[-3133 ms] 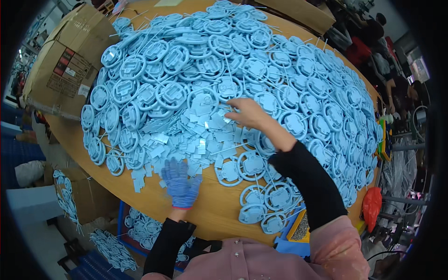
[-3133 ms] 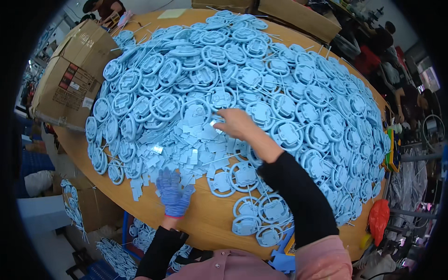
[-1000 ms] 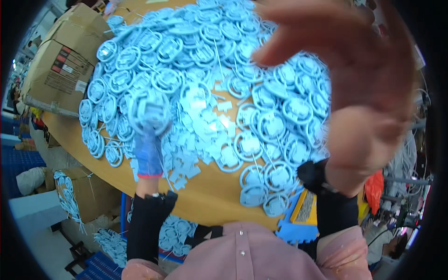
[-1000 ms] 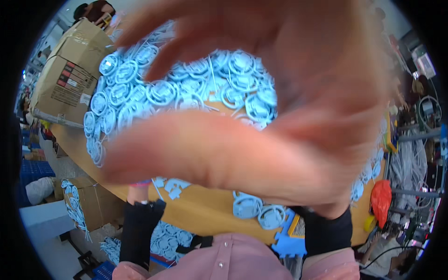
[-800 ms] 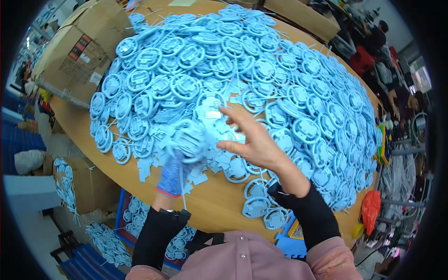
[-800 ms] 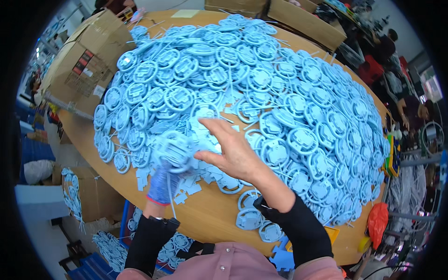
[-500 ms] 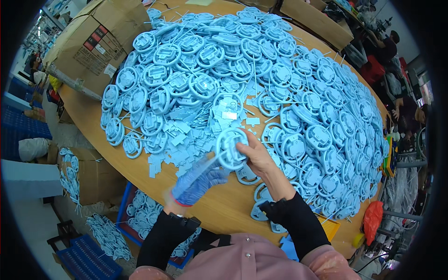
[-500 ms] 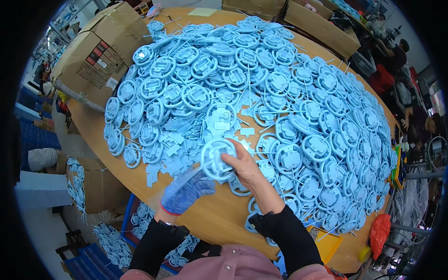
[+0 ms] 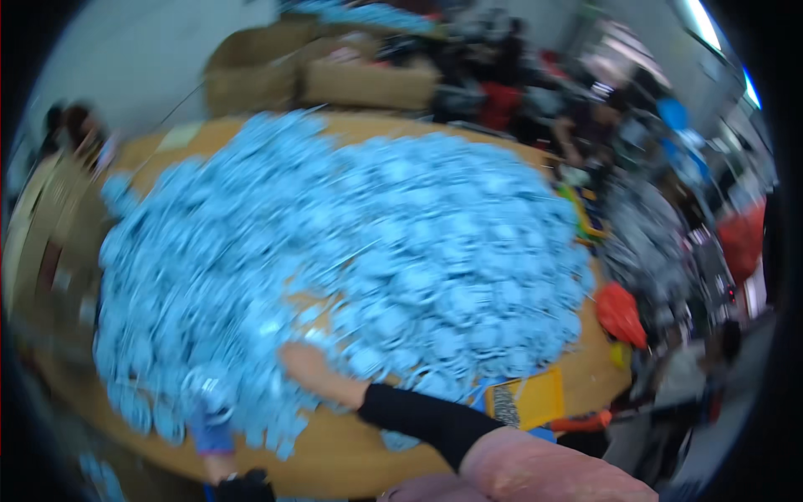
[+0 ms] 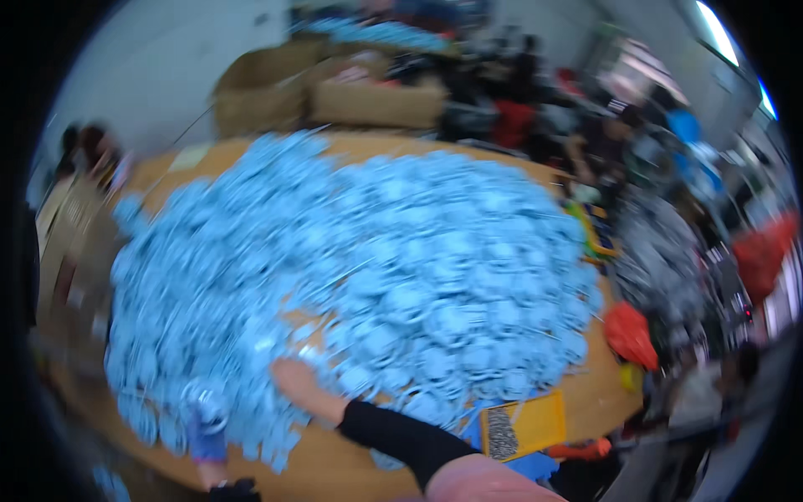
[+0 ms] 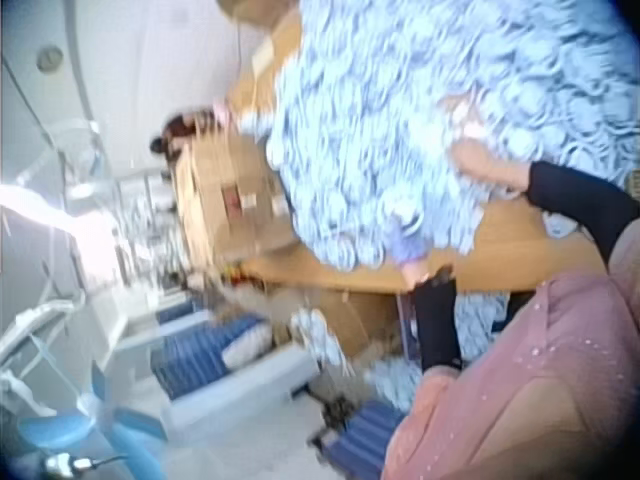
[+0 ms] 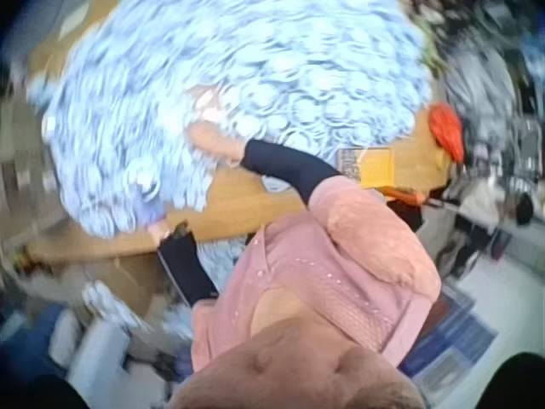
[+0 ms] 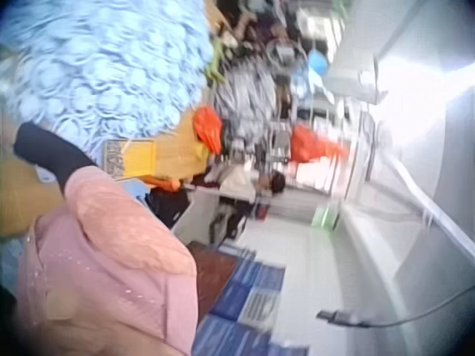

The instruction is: Sorting and inspecting blue plastic components on a workbench in a factory setting.

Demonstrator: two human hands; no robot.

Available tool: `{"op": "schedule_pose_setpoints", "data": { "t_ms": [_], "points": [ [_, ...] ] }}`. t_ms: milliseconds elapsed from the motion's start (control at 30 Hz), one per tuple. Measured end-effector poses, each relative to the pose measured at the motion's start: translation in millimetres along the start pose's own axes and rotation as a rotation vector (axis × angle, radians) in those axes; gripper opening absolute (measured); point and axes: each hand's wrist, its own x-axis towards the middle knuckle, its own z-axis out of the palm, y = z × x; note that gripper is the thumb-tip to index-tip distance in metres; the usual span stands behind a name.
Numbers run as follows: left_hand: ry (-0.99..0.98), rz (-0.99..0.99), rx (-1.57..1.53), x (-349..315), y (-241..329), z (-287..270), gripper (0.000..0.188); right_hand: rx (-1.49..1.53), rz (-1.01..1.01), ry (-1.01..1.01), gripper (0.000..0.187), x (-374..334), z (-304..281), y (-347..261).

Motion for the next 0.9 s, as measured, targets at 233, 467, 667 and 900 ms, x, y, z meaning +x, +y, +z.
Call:
{"op": "schedule_pose_setpoints", "data": {
  "t_ms": [233, 467, 667, 900],
  "points": [
    [-0.093, -0.069, 0.196, 40.0, 1.5, 51.2, 0.046, 0.375, 0.204, 0.024, 0.025, -22.4, -24.2, 15.1],
    [-0.351, -0.171, 0.326, 62.2, -68.1, 166.2, 0.055, 1.192, 0.587, 0.041, 0.023, -12.0, -117.5, 39.5],
    [-0.126, 0.096, 0.648, 84.5, -81.2, 190.3, 0.044, 1.368, 0.787, -0.031, 0.023, -19.8, -139.4, 55.2],
    [-0.103, 0.225, 0.751, 67.6, -70.9, 192.2, 0.051, 1.385, 0.482, -0.03, 0.026, -5.5, -144.7, 50.9]
  ]
}}
